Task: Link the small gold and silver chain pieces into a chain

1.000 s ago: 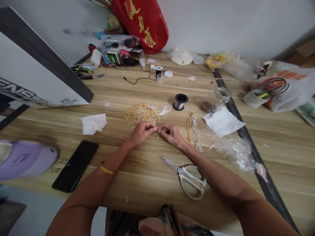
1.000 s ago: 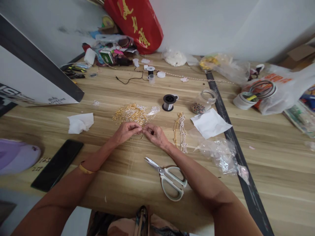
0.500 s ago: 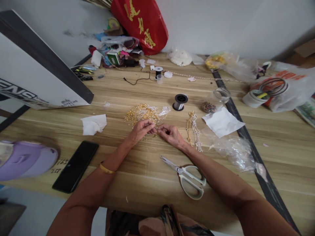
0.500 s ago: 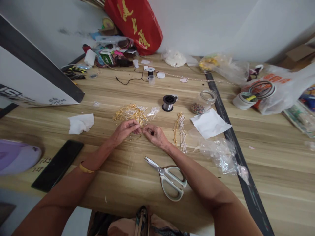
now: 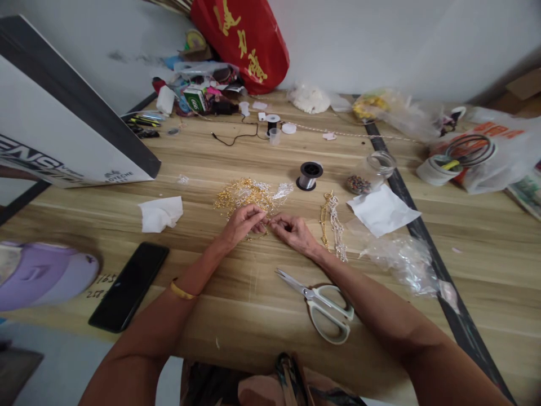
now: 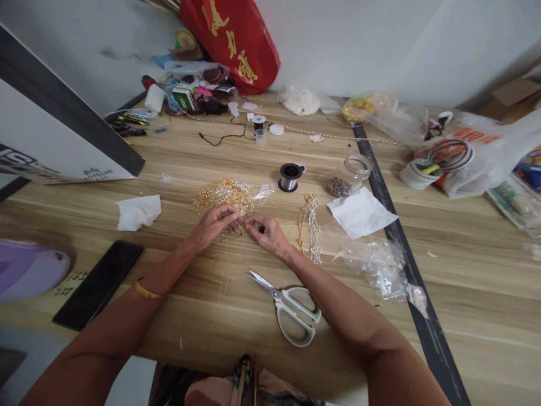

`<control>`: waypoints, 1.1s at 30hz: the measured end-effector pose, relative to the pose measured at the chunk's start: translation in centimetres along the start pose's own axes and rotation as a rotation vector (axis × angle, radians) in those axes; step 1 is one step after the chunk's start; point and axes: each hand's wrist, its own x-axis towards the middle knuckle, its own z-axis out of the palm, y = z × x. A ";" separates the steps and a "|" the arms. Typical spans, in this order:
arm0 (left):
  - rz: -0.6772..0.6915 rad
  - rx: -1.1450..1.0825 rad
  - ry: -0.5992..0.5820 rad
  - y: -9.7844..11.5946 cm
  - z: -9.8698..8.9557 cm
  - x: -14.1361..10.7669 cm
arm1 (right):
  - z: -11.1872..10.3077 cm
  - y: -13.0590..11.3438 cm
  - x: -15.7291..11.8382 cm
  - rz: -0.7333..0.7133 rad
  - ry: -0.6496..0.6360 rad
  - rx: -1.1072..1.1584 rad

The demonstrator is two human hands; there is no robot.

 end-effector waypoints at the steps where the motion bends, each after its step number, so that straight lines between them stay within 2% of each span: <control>1: -0.002 0.009 -0.002 0.0 0.0 0.0 | 0.0 0.0 0.0 -0.001 0.000 0.001; 14: 0.077 0.045 0.018 -0.2 -0.2 0.0 | 0.0 0.0 0.0 0.028 0.029 -0.016; 18: 0.138 0.154 0.053 0.1 -0.1 -0.2 | 0.0 0.0 0.0 0.025 0.014 0.003; 24: 0.311 0.274 0.047 0.1 0.1 -0.4 | -0.1 0.0 0.0 0.002 -0.015 0.012; 33: 0.368 0.309 0.024 -0.2 0.3 -0.4 | -0.1 0.0 -0.1 -0.011 -0.046 0.014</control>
